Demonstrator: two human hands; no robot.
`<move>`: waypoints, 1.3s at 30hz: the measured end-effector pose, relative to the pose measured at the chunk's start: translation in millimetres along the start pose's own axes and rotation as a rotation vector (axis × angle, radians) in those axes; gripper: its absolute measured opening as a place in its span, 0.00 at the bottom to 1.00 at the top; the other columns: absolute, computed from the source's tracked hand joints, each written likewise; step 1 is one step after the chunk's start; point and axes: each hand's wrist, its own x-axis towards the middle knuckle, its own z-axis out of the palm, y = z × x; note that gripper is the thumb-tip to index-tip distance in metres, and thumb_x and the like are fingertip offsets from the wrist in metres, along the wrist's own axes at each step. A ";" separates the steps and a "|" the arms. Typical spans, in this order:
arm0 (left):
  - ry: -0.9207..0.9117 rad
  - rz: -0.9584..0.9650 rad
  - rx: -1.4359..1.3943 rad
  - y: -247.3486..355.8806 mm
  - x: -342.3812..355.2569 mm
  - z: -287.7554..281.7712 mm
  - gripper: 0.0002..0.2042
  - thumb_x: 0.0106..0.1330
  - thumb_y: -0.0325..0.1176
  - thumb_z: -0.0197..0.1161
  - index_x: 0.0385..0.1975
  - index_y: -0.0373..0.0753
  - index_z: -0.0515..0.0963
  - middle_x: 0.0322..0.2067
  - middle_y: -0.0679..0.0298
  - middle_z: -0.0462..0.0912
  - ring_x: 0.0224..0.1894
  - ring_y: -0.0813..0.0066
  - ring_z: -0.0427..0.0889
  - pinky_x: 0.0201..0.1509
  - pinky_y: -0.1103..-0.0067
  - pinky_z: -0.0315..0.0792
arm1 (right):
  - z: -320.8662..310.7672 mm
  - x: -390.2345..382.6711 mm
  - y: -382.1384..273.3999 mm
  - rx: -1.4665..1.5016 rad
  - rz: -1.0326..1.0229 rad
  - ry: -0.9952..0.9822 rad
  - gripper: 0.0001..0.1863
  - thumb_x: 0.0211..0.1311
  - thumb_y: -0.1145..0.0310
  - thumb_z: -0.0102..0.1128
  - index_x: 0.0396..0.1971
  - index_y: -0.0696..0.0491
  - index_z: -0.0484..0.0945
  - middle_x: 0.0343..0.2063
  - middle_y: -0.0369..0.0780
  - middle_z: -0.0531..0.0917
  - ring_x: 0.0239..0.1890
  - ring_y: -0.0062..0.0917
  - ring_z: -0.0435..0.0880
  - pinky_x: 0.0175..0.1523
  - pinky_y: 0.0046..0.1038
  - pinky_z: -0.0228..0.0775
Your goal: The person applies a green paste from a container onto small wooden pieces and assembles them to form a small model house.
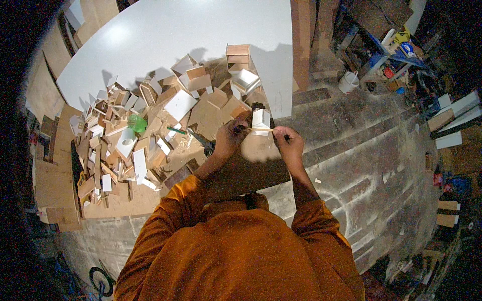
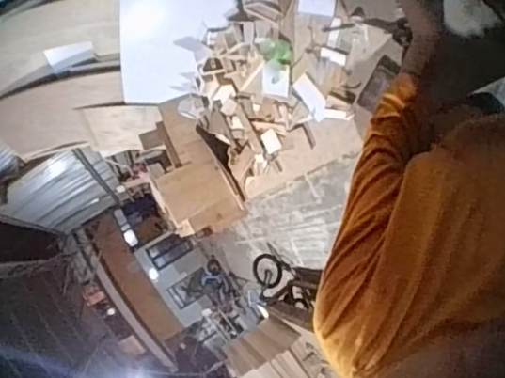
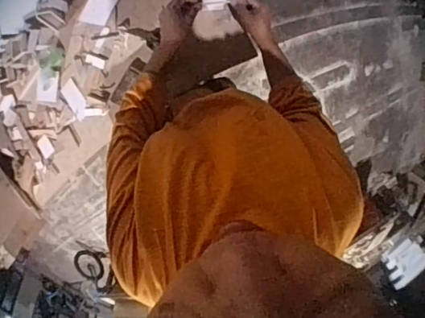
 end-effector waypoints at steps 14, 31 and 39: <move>-0.009 -0.013 -0.042 -1.4 2.9 2.2 0.04 0.57 0.24 0.64 0.31 0.33 0.78 0.26 0.59 0.82 0.25 0.76 0.78 0.32 0.79 0.72 | 1.4 0.0 9.0 0.103 -0.003 0.019 0.08 0.58 0.71 0.63 0.34 0.59 0.82 0.29 0.36 0.84 0.32 0.17 0.77 0.40 0.21 0.69; 0.010 -0.025 -0.063 -5.6 2.7 7.3 0.06 0.57 0.25 0.65 0.32 0.33 0.77 0.25 0.59 0.80 0.24 0.77 0.77 0.31 0.79 0.71 | 0.0 -0.8 11.3 0.098 0.021 0.004 0.06 0.58 0.71 0.63 0.33 0.57 0.82 0.27 0.34 0.83 0.29 0.15 0.75 0.35 0.20 0.68; 0.000 0.070 -0.012 3.4 4.0 4.5 0.06 0.58 0.25 0.65 0.32 0.34 0.77 0.26 0.61 0.81 0.25 0.78 0.77 0.32 0.80 0.72 | -4.3 -2.4 6.4 0.111 -0.017 0.017 0.07 0.59 0.71 0.62 0.33 0.59 0.82 0.28 0.35 0.83 0.31 0.15 0.76 0.40 0.22 0.68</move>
